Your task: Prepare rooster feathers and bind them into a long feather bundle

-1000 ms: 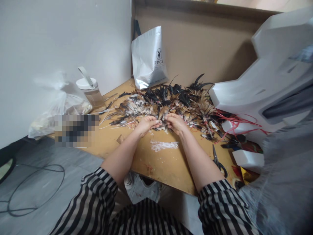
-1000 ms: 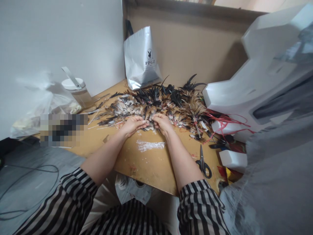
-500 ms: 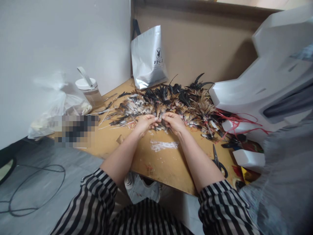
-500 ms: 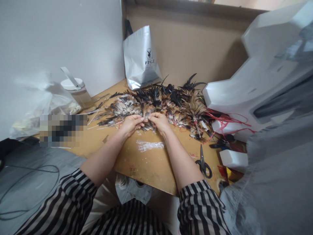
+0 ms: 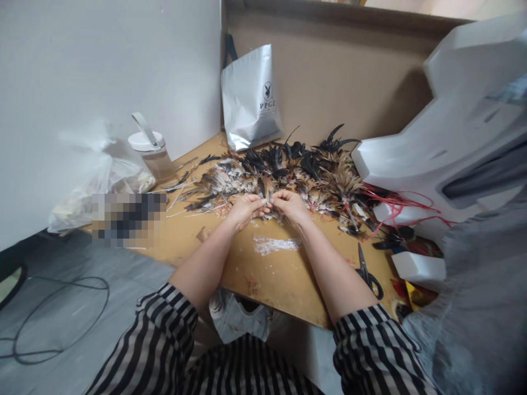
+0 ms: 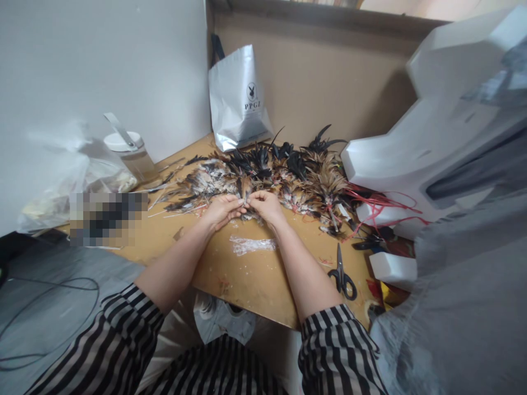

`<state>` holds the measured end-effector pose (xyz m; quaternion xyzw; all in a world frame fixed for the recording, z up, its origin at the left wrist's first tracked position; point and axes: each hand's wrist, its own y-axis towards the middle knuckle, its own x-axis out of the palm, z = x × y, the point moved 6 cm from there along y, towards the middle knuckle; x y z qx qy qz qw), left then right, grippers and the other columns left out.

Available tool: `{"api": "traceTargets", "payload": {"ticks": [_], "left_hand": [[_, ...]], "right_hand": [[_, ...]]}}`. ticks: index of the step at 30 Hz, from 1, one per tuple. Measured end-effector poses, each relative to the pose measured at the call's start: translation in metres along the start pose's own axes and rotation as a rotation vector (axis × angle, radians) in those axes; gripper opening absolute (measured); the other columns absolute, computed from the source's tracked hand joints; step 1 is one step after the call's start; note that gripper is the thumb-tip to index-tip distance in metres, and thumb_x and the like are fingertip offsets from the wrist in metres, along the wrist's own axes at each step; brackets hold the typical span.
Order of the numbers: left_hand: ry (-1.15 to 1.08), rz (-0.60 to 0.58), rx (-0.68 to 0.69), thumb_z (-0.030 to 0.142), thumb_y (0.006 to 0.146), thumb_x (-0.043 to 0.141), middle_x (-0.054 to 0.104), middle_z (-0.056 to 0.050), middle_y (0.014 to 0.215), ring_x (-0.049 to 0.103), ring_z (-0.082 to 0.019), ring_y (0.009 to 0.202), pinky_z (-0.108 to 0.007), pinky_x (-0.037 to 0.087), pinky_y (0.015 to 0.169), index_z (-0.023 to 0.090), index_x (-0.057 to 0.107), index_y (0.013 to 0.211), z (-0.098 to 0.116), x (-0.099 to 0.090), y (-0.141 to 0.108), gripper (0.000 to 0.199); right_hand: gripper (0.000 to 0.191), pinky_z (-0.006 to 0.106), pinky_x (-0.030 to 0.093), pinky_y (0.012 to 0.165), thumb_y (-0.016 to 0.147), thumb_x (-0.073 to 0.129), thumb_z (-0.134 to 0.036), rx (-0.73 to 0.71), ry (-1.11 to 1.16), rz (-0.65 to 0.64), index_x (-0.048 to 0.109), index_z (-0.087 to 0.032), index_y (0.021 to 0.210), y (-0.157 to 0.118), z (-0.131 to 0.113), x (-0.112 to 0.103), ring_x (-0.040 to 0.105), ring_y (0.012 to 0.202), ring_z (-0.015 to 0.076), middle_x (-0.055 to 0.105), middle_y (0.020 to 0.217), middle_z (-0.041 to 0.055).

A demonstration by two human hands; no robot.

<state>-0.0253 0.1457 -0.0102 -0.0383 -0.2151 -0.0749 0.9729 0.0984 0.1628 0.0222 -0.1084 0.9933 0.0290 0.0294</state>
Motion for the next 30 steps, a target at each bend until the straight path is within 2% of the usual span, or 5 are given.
{"api": "traceTargets", "payload": {"ticks": [12, 20, 25, 30], "left_hand": [[0.081, 0.074, -0.044, 0.016, 0.067, 0.07, 0.067, -0.008, 0.065, 0.06, -0.008, 0.053, -0.018, 0.047, 0.053, 0.008, 0.061, 0.064, -0.002, -0.002, 0.0, 0.012], [0.022, 0.082, -0.007, 0.013, 0.067, 0.07, 0.067, -0.007, 0.067, 0.06, -0.007, 0.054, -0.016, 0.047, 0.053, 0.008, 0.06, 0.066, 0.0, -0.005, 0.0, 0.011], [0.003, 0.084, -0.004, 0.013, 0.068, 0.069, 0.067, -0.008, 0.069, 0.06, -0.008, 0.055, -0.016, 0.047, 0.053, 0.007, 0.062, 0.07, 0.0, -0.006, 0.001, 0.009], [0.022, 0.035, -0.032, 0.015, 0.069, 0.068, 0.068, -0.009, 0.072, 0.061, -0.008, 0.056, -0.015, 0.046, 0.052, 0.007, 0.063, 0.073, -0.002, -0.002, 0.0, 0.01]], "right_hand": [[0.018, 0.019, 0.03, 0.041, 0.057, 0.065, -0.029, -0.052, -0.079, 0.016, 0.06, -0.014, 0.067, 0.003, 0.004, -0.002, 0.04, 0.042, 0.0055, 0.057, 0.052, -0.0023], [0.025, 0.017, 0.027, 0.038, 0.053, 0.072, -0.031, 0.124, 0.166, -0.059, 0.059, -0.014, 0.065, 0.003, 0.012, 0.0, 0.039, 0.042, 0.0049, 0.056, 0.051, -0.0015], [0.027, 0.017, 0.027, 0.038, 0.05, 0.073, -0.029, 0.132, 0.228, -0.043, 0.059, -0.014, 0.067, 0.004, 0.013, -0.001, 0.039, 0.041, 0.0045, 0.056, 0.052, -0.0024], [0.026, 0.017, 0.027, 0.038, 0.05, 0.073, -0.028, 0.13, 0.269, -0.007, 0.059, -0.015, 0.067, 0.005, 0.016, 0.0, 0.04, 0.041, 0.0048, 0.052, 0.046, -0.0048]]}}
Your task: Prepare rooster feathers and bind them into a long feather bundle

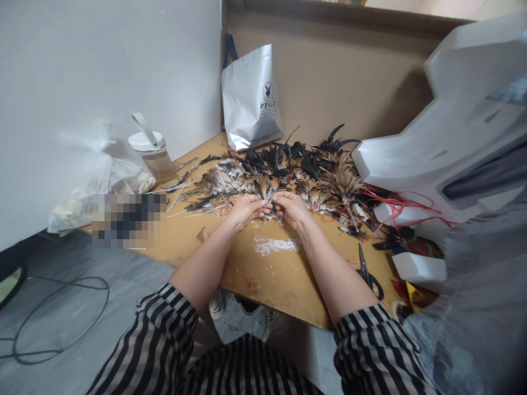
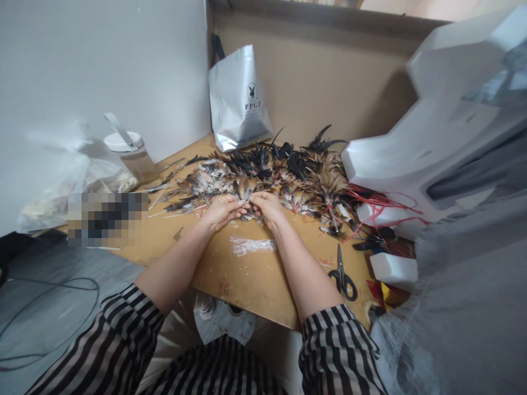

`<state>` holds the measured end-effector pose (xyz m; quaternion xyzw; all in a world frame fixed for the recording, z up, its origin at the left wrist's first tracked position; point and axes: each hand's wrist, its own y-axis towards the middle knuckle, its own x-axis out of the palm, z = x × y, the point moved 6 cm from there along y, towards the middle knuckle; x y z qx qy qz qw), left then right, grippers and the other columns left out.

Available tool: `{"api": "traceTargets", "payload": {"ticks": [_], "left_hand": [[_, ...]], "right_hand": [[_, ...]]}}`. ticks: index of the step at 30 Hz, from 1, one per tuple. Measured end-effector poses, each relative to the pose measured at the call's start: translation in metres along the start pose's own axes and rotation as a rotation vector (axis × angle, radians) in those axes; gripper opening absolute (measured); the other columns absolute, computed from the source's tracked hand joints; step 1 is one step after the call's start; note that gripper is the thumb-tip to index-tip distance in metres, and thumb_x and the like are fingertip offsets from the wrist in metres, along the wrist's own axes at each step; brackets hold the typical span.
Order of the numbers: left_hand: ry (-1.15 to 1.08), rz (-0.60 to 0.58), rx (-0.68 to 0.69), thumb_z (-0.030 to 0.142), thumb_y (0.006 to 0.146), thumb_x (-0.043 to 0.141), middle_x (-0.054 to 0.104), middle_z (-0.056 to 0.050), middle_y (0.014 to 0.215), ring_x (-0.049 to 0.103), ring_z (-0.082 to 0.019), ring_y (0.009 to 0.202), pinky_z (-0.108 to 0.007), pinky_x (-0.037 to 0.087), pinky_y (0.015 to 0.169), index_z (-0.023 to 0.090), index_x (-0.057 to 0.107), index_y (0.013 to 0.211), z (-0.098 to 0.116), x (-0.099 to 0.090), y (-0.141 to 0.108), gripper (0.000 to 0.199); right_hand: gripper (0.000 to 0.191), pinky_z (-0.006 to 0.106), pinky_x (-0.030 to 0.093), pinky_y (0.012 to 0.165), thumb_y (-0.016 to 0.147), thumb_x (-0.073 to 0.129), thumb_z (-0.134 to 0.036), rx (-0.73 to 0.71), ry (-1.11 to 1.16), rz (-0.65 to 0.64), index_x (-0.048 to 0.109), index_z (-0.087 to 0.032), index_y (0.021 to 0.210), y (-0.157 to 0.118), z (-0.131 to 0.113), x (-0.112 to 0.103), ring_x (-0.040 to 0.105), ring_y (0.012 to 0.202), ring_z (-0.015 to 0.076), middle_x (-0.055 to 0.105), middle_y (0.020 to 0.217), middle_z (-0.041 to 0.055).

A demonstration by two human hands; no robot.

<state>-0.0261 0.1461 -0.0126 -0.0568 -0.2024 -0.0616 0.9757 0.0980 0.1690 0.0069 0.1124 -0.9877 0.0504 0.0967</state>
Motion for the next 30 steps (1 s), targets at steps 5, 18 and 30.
{"api": "traceTargets", "payload": {"ticks": [5, 18, 30], "left_hand": [[-0.003, -0.023, -0.013, 0.015, 0.069, 0.068, 0.068, -0.009, 0.072, 0.06, -0.007, 0.056, -0.015, 0.046, 0.052, 0.007, 0.062, 0.071, -0.0016, 0.0006, 0.0006, 0.01], [0.044, -0.073, -0.007, 0.016, 0.066, 0.071, 0.068, -0.008, 0.069, 0.06, -0.007, 0.055, -0.014, 0.045, 0.05, 0.007, 0.065, 0.073, 0.0003, 0.0048, -0.0016, 0.013], [0.106, -0.062, -0.022, 0.02, 0.065, 0.071, 0.067, -0.008, 0.066, 0.057, -0.007, 0.053, -0.016, 0.044, 0.051, 0.008, 0.066, 0.068, -0.0027, 0.0011, -0.0002, 0.014]], "right_hand": [[0.025, 0.017, 0.027, 0.039, 0.053, 0.073, -0.03, -0.02, -0.04, -0.021, 0.06, -0.014, 0.068, -0.0019, 0.0021, 0.0045, 0.042, 0.044, 0.0052, 0.059, 0.052, -0.0012], [0.034, 0.018, 0.028, 0.039, 0.053, 0.076, -0.038, -0.027, -0.045, -0.046, 0.052, -0.015, 0.058, -0.0035, 0.0004, 0.0062, 0.042, 0.039, 0.0053, 0.052, 0.046, -0.0038], [0.032, 0.019, 0.027, 0.04, 0.048, 0.077, -0.037, -0.065, -0.138, 0.045, 0.054, -0.016, 0.056, -0.0082, -0.0056, 0.0056, 0.037, 0.039, 0.0051, 0.048, 0.043, -0.0067]]}}
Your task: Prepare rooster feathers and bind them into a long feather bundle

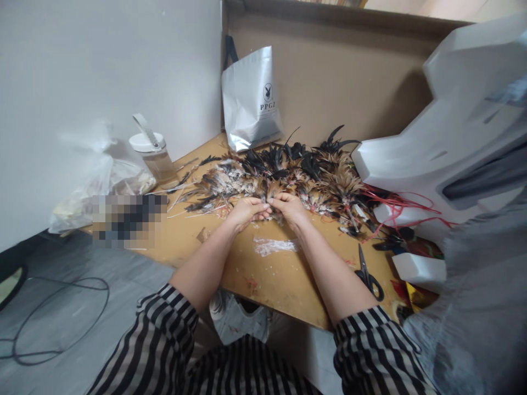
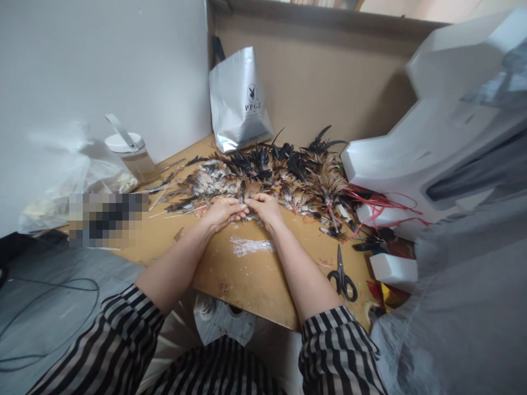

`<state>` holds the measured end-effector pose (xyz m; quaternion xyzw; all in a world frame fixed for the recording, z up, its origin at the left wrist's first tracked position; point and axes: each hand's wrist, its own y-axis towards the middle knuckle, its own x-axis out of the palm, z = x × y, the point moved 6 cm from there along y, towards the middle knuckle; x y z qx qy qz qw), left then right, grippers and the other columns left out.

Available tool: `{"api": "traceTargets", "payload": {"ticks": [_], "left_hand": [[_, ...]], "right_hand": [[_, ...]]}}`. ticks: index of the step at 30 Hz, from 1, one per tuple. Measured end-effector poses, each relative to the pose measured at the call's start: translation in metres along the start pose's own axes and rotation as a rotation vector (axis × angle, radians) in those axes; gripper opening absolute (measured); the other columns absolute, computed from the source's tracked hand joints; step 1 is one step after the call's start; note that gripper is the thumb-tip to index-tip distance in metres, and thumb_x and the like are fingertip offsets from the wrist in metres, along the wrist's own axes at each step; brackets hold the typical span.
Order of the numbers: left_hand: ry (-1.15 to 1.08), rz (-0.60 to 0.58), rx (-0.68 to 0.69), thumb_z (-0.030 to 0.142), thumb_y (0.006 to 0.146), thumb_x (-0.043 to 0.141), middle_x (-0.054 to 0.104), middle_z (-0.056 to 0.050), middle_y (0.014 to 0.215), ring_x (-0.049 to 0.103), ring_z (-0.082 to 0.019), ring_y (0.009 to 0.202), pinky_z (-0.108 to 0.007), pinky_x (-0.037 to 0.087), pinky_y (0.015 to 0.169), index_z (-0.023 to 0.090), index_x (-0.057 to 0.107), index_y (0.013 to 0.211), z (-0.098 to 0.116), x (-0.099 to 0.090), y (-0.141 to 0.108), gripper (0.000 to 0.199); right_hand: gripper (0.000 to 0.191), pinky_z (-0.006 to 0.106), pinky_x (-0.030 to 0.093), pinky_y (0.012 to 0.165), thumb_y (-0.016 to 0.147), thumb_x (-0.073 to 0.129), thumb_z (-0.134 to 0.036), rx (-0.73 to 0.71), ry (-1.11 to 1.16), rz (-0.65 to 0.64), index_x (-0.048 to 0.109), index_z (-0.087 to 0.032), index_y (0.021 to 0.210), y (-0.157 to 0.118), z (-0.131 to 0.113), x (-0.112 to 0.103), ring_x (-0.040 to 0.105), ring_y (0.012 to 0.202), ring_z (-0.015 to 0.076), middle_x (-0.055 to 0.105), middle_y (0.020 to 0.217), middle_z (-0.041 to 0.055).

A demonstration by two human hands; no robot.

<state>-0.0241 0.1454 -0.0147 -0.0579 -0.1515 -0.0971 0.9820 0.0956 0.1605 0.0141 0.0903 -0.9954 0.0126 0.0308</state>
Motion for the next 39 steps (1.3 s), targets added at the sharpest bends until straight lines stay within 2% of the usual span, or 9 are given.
{"api": "traceTargets", "payload": {"ticks": [10, 15, 18, 22, 25, 28, 32, 36, 39], "left_hand": [[0.183, 0.013, 0.079, 0.03, 0.064, 0.072, 0.062, -0.003, 0.054, 0.055, -0.007, 0.047, -0.018, 0.044, 0.05, 0.01, 0.067, 0.066, 0.004, 0.004, 0.0, 0.021], [-0.045, 0.064, 0.041, 0.023, 0.065, 0.072, 0.066, -0.005, 0.064, 0.061, -0.008, 0.056, -0.016, 0.045, 0.051, 0.01, 0.066, 0.07, 0.004, -0.003, 0.0, 0.015], [-0.254, 0.094, 0.005, 0.017, 0.066, 0.07, 0.067, -0.005, 0.067, 0.062, -0.009, 0.061, -0.016, 0.046, 0.054, 0.01, 0.065, 0.073, 0.004, -0.01, 0.001, 0.011], [-0.365, 0.083, -0.057, 0.013, 0.066, 0.07, 0.066, -0.005, 0.069, 0.06, -0.007, 0.057, -0.016, 0.046, 0.053, 0.01, 0.064, 0.074, 0.0, -0.012, 0.002, 0.011], [-0.337, 0.046, -0.087, 0.016, 0.064, 0.073, 0.067, -0.005, 0.071, 0.059, -0.007, 0.058, -0.017, 0.046, 0.055, 0.011, 0.064, 0.074, -0.005, -0.009, 0.003, 0.015], [-0.311, 0.015, -0.086, 0.018, 0.061, 0.075, 0.067, -0.005, 0.072, 0.059, -0.007, 0.059, -0.018, 0.046, 0.058, 0.011, 0.065, 0.075, -0.008, -0.006, 0.003, 0.018], [-0.264, 0.043, -0.061, 0.022, 0.057, 0.078, 0.066, -0.005, 0.069, 0.057, -0.007, 0.059, -0.017, 0.044, 0.057, 0.011, 0.065, 0.071, -0.007, -0.006, 0.003, 0.022], [-0.134, 0.121, 0.05, 0.027, 0.056, 0.077, 0.064, -0.003, 0.062, 0.055, -0.006, 0.057, -0.016, 0.041, 0.055, 0.012, 0.065, 0.066, 0.005, -0.009, 0.001, 0.022], [0.06, 0.122, 0.141, 0.028, 0.057, 0.076, 0.061, -0.002, 0.056, 0.052, -0.007, 0.053, -0.016, 0.038, 0.051, 0.012, 0.065, 0.06, 0.014, -0.007, -0.001, 0.02]], "right_hand": [[0.031, 0.02, 0.025, 0.039, 0.051, 0.076, -0.037, 0.005, 0.014, -0.01, 0.053, -0.015, 0.053, 0.0, 0.003, 0.003, 0.035, 0.038, 0.0049, 0.049, 0.042, -0.0046], [0.035, 0.021, 0.03, 0.043, 0.055, 0.073, -0.041, -0.052, -0.02, -0.005, 0.06, -0.016, 0.075, 0.001, 0.001, 0.002, 0.04, 0.044, 0.0067, 0.053, 0.053, -0.0041], [0.039, 0.023, 0.037, 0.051, 0.061, 0.069, -0.041, -0.239, -0.254, 0.0, 0.06, -0.017, 0.09, -0.002, -0.012, 0.003, 0.045, 0.051, 0.0088, 0.057, 0.064, -0.002], [0.032, 0.025, 0.038, 0.062, 0.068, 0.065, -0.034, -0.505, -0.752, 0.015, 0.059, -0.021, 0.096, -0.016, -0.031, 0.014, 0.051, 0.064, 0.0133, 0.061, 0.079, 0.0019], [0.025, 0.027, 0.037, 0.066, 0.073, 0.06, -0.03, -0.602, -0.979, 0.018, 0.058, -0.021, 0.097, -0.026, -0.036, 0.022, 0.054, 0.073, 0.017, 0.063, 0.086, 0.005], [0.02, 0.026, 0.036, 0.065, 0.077, 0.055, -0.031, -0.617, -1.053, 0.06, 0.058, -0.02, 0.093, -0.029, -0.035, 0.024, 0.055, 0.075, 0.0181, 0.063, 0.085, 0.0059], [0.017, 0.027, 0.036, 0.065, 0.075, 0.056, -0.033, -0.586, -0.975, 0.085, 0.059, -0.02, 0.086, -0.024, -0.031, 0.019, 0.054, 0.074, 0.0175, 0.063, 0.081, 0.0049], [0.027, 0.025, 0.041, 0.061, 0.066, 0.065, -0.035, -0.362, -0.552, -0.102, 0.06, -0.018, 0.086, -0.009, -0.022, 0.012, 0.055, 0.065, 0.0141, 0.064, 0.079, 0.003], [0.027, 0.024, 0.041, 0.057, 0.065, 0.065, -0.038, -0.212, -0.261, -0.135, 0.061, -0.016, 0.081, -0.002, -0.017, 0.006, 0.053, 0.058, 0.0118, 0.063, 0.071, 0.0013]]}}
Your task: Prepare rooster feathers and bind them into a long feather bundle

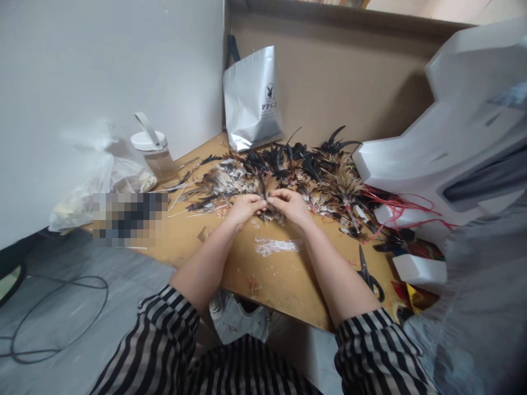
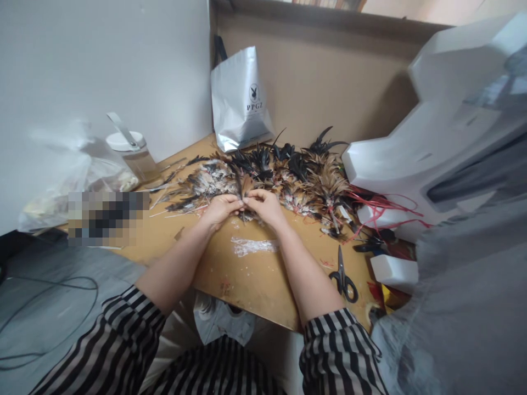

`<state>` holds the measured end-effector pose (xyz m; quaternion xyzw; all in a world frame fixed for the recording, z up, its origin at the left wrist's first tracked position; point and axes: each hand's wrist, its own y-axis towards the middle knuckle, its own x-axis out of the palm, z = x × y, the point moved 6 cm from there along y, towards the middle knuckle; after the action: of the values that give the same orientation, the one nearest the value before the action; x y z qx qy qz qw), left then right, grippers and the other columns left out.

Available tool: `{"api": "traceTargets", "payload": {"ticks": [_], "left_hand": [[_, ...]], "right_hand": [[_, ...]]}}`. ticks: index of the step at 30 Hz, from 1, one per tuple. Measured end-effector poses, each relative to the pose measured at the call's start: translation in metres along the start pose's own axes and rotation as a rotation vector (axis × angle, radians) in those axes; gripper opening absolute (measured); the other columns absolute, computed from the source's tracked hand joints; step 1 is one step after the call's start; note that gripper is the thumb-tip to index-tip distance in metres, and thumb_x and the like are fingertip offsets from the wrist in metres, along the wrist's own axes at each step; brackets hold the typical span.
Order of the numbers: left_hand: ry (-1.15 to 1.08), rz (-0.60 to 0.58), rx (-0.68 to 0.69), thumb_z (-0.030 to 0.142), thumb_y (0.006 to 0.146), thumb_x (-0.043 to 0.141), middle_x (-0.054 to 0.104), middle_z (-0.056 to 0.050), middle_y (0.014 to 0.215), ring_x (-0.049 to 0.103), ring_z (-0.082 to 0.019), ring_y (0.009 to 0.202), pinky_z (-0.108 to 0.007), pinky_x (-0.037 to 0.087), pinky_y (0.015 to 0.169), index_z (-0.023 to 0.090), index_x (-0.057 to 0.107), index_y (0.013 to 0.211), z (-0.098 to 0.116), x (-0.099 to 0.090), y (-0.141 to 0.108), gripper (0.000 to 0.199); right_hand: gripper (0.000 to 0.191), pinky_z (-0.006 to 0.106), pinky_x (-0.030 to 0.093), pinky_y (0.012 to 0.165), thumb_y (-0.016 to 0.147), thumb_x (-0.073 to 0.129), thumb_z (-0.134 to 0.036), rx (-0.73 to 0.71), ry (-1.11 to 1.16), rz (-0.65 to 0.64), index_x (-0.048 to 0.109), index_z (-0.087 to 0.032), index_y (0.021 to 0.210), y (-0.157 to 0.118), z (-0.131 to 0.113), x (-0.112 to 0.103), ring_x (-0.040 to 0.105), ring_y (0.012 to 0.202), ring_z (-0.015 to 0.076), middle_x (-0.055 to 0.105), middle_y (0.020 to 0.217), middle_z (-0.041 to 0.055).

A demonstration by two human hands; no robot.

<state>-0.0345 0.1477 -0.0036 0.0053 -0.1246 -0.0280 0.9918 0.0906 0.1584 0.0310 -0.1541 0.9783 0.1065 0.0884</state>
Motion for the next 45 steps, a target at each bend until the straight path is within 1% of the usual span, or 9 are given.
{"api": "traceTargets", "payload": {"ticks": [4, 9, 14, 18, 21, 26, 32, 36, 45], "left_hand": [[0.122, -0.064, 0.033, 0.027, 0.057, 0.075, 0.062, -0.003, 0.057, 0.052, -0.008, 0.053, -0.018, 0.038, 0.049, 0.011, 0.067, 0.061, 0.002, 0.007, -0.001, 0.018], [-0.02, -0.011, -0.023, 0.026, 0.055, 0.076, 0.063, -0.003, 0.06, 0.052, -0.007, 0.051, -0.017, 0.039, 0.048, 0.011, 0.065, 0.062, -0.003, 0.003, 0.0, 0.02], [-0.22, 0.119, -0.033, 0.023, 0.058, 0.076, 0.064, -0.002, 0.063, 0.053, -0.005, 0.054, -0.014, 0.039, 0.049, 0.011, 0.061, 0.063, -0.003, -0.011, 0.005, 0.02], [-0.293, 0.149, -0.041, 0.02, 0.059, 0.075, 0.063, -0.002, 0.063, 0.053, -0.004, 0.053, -0.013, 0.037, 0.047, 0.011, 0.059, 0.064, -0.004, -0.014, 0.006, 0.019], [-0.292, 0.152, -0.056, 0.019, 0.061, 0.074, 0.063, -0.002, 0.063, 0.054, -0.004, 0.054, -0.013, 0.037, 0.046, 0.011, 0.059, 0.064, -0.005, -0.013, 0.005, 0.018], [-0.301, 0.157, -0.062, 0.019, 0.062, 0.074, 0.063, -0.002, 0.064, 0.054, -0.004, 0.052, -0.013, 0.038, 0.046, 0.011, 0.057, 0.064, -0.003, -0.012, 0.004, 0.019], [-0.349, 0.059, -0.117, 0.017, 0.064, 0.073, 0.067, -0.005, 0.073, 0.057, -0.005, 0.056, -0.013, 0.04, 0.047, 0.011, 0.057, 0.066, -0.007, -0.007, 0.003, 0.017], [-0.34, -0.002, -0.148, 0.015, 0.068, 0.069, 0.069, -0.008, 0.086, 0.058, -0.004, 0.058, -0.013, 0.042, 0.048, 0.009, 0.059, 0.07, -0.009, -0.004, 0.002, 0.012], [-0.407, -0.126, -0.18, 0.011, 0.07, 0.067, 0.07, -0.011, 0.086, 0.063, -0.008, 0.062, -0.014, 0.046, 0.051, 0.008, 0.061, 0.076, -0.014, 0.003, 0.0, 0.01]], "right_hand": [[0.026, 0.021, 0.035, 0.048, 0.062, 0.068, -0.039, 0.027, 0.057, 0.089, 0.057, -0.016, 0.059, 0.0, 0.003, -0.004, 0.045, 0.047, 0.0083, 0.056, 0.054, -0.0021], [0.026, 0.02, 0.028, 0.042, 0.062, 0.067, -0.041, 0.066, 0.069, 0.13, 0.057, -0.017, 0.058, 0.0, 0.007, -0.006, 0.036, 0.041, 0.0068, 0.049, 0.045, -0.0041], [0.019, 0.022, 0.035, 0.049, 0.063, 0.064, -0.035, 0.012, -0.258, 0.129, 0.065, -0.016, 0.064, 0.004, 0.011, -0.018, 0.047, 0.049, 0.0103, 0.061, 0.057, 0.0004], [0.011, 0.022, 0.03, 0.045, 0.061, 0.063, -0.028, 0.051, -0.549, 0.078, 0.064, -0.018, 0.056, 0.003, 0.018, -0.021, 0.046, 0.044, 0.01, 0.057, 0.047, -0.0007], [0.008, 0.021, 0.028, 0.042, 0.058, 0.062, -0.022, 0.11, -0.592, -0.009, 0.062, -0.018, 0.051, 0.001, 0.024, -0.017, 0.045, 0.039, 0.0093, 0.054, 0.042, -0.0018], [0.01, 0.02, 0.03, 0.04, 0.056, 0.065, -0.025, 0.162, -0.302, 0.04, 0.06, -0.017, 0.056, 0.003, 0.024, -0.022, 0.041, 0.038, 0.0076, 0.054, 0.044, -0.0029], [0.027, 0.018, 0.015, 0.035, 0.052, 0.073, -0.037, 0.252, 0.2, 0.108, 0.053, -0.019, 0.059, 0.004, 0.022, -0.026, 0.027, 0.034, 0.0043, 0.039, 0.038, -0.0075], [0.031, 0.018, 0.012, 0.035, 0.049, 0.076, -0.037, 0.285, 0.282, 0.137, 0.054, -0.018, 0.06, 0.003, 0.022, -0.028, 0.026, 0.036, 0.0036, 0.038, 0.04, -0.0077], [0.037, 0.017, 0.016, 0.036, 0.047, 0.079, -0.037, 0.286, 0.491, 0.114, 0.056, -0.017, 0.069, 0.004, 0.021, -0.014, 0.03, 0.039, 0.002, 0.046, 0.051, -0.0075]]}}
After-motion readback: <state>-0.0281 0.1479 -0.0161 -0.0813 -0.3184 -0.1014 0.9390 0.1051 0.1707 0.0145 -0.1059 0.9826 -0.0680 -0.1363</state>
